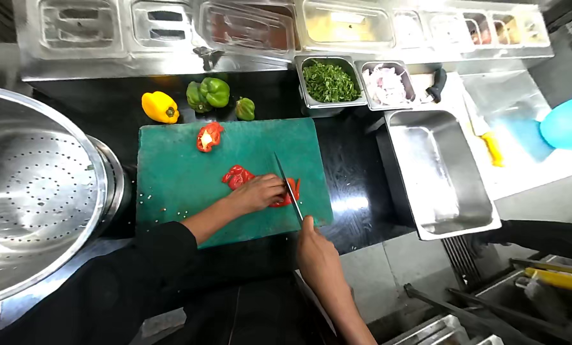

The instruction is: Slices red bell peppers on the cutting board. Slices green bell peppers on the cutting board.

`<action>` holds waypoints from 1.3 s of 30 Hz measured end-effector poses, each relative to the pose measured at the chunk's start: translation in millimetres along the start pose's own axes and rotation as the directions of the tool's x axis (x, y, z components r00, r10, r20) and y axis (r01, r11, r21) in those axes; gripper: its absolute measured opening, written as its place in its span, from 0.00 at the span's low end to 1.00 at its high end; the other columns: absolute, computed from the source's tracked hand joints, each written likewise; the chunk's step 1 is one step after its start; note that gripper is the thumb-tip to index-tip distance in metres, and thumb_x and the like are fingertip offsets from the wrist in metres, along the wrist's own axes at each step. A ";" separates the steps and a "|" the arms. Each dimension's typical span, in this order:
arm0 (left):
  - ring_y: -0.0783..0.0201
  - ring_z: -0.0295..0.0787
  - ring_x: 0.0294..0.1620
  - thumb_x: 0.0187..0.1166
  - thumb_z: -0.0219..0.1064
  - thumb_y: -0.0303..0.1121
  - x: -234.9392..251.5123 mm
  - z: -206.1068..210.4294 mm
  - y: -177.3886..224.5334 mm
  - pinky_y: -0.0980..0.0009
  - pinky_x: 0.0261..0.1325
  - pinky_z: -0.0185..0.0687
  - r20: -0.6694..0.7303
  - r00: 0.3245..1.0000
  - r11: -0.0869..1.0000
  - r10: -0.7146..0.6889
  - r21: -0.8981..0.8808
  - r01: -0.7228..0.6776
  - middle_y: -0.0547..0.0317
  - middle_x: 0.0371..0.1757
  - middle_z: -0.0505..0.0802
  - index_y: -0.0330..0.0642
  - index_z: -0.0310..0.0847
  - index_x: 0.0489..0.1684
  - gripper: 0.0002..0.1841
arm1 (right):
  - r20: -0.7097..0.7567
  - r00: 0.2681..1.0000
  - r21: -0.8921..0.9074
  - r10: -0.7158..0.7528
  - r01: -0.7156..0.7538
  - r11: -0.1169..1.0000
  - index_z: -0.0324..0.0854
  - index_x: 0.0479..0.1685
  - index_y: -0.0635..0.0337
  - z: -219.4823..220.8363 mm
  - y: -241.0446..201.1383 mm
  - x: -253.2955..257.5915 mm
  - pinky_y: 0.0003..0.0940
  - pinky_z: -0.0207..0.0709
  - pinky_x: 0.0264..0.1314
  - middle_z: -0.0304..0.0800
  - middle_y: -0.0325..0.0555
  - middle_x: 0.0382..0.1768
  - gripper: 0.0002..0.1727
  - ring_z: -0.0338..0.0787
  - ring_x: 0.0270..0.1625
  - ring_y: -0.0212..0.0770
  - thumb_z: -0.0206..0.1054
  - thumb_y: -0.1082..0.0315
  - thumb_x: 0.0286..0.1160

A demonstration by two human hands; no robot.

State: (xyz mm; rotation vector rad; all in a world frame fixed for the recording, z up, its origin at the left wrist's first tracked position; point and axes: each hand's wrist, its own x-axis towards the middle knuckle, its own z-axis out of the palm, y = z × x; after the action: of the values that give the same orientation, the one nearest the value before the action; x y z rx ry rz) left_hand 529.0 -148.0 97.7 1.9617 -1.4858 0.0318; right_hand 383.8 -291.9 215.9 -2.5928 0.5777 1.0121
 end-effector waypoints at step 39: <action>0.48 0.87 0.63 0.75 0.73 0.32 -14.8 -15.2 -13.1 0.58 0.73 0.79 0.054 0.998 0.991 -0.022 -0.130 0.029 0.44 0.52 0.92 0.34 0.89 0.39 0.08 | -0.045 0.998 0.124 0.036 -0.030 0.992 0.60 0.80 0.58 31.0 -29.6 10.5 0.58 0.85 0.52 0.89 0.62 0.52 0.21 0.93 0.52 0.62 0.49 0.65 0.93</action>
State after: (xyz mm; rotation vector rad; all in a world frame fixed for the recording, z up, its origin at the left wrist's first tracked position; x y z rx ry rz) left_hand 540.6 -126.0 97.2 1.8883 -1.4587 -0.1265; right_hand 386.8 -256.0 190.4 -2.5119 0.6750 0.8968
